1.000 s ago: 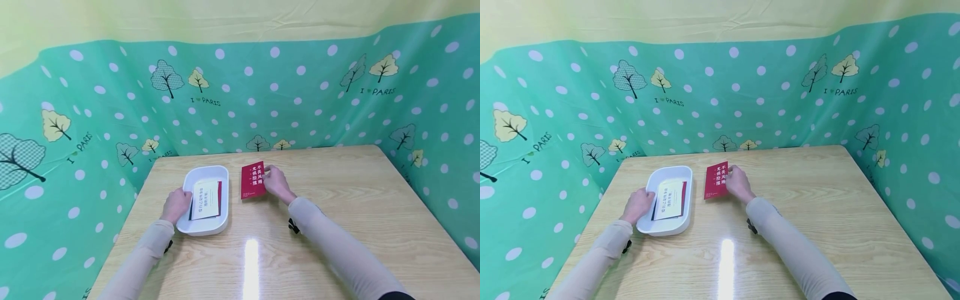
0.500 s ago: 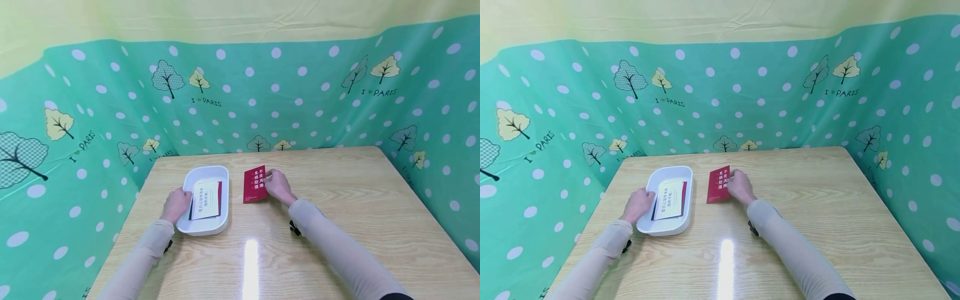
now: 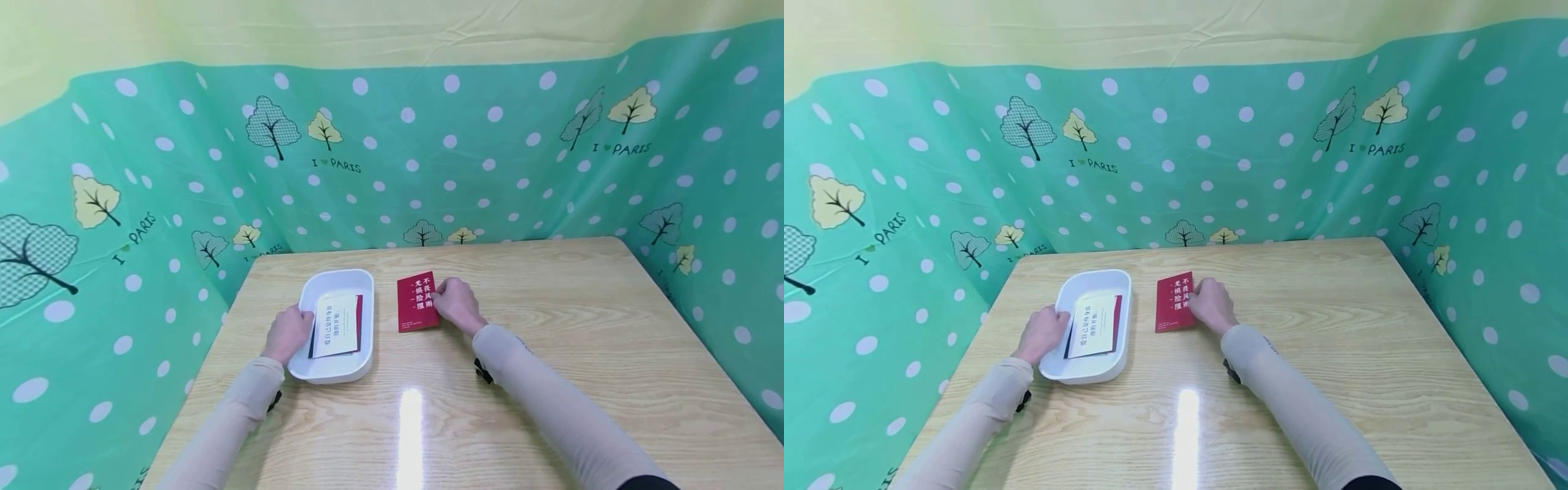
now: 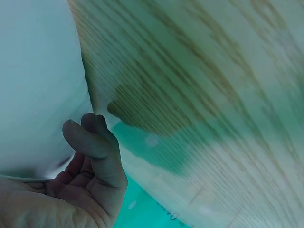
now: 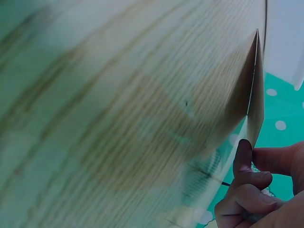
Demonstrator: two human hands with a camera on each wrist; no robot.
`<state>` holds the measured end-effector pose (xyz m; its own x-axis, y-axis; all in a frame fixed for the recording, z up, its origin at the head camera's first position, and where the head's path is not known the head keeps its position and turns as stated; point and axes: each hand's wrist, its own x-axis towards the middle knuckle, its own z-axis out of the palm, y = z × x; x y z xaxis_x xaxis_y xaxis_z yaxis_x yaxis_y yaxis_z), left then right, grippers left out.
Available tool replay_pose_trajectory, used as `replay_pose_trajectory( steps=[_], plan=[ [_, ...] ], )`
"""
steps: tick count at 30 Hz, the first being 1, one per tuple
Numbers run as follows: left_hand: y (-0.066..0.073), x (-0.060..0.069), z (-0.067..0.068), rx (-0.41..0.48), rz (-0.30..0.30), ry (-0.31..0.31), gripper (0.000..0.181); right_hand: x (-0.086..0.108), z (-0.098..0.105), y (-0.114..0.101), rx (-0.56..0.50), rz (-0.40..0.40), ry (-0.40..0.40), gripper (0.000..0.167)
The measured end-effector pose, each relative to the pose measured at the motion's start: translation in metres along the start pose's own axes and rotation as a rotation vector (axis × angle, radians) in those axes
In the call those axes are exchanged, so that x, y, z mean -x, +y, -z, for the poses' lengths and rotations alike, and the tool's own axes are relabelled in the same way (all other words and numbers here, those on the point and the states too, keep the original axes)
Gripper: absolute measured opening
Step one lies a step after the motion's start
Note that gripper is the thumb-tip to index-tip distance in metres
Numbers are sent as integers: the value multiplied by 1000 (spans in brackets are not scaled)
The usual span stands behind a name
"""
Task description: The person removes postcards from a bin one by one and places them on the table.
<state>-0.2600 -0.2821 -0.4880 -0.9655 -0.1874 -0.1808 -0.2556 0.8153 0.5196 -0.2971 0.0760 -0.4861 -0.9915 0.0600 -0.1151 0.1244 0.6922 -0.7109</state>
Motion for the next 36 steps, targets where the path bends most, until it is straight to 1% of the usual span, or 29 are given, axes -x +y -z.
replay_pose_trajectory(
  steps=[5,14,20,27,32,36],
  plan=[
    [-1,-1,0,5,-6,0,43,-1,1,1,4,-1,-7,16],
    [1,-2,-1,27,19,-11,48,-1,0,5,38,-29,-29,15],
    [0,-2,-1,9,20,-15,48,-2,-1,6,49,-49,-58,16],
    [0,-2,0,-11,13,-12,47,-2,-1,7,56,-59,-65,17],
    [0,-1,-2,-18,5,2,45,-2,-1,7,46,-58,-65,15],
    [-1,-1,-2,-23,6,2,44,0,-1,7,51,-29,-59,14]
  ],
)
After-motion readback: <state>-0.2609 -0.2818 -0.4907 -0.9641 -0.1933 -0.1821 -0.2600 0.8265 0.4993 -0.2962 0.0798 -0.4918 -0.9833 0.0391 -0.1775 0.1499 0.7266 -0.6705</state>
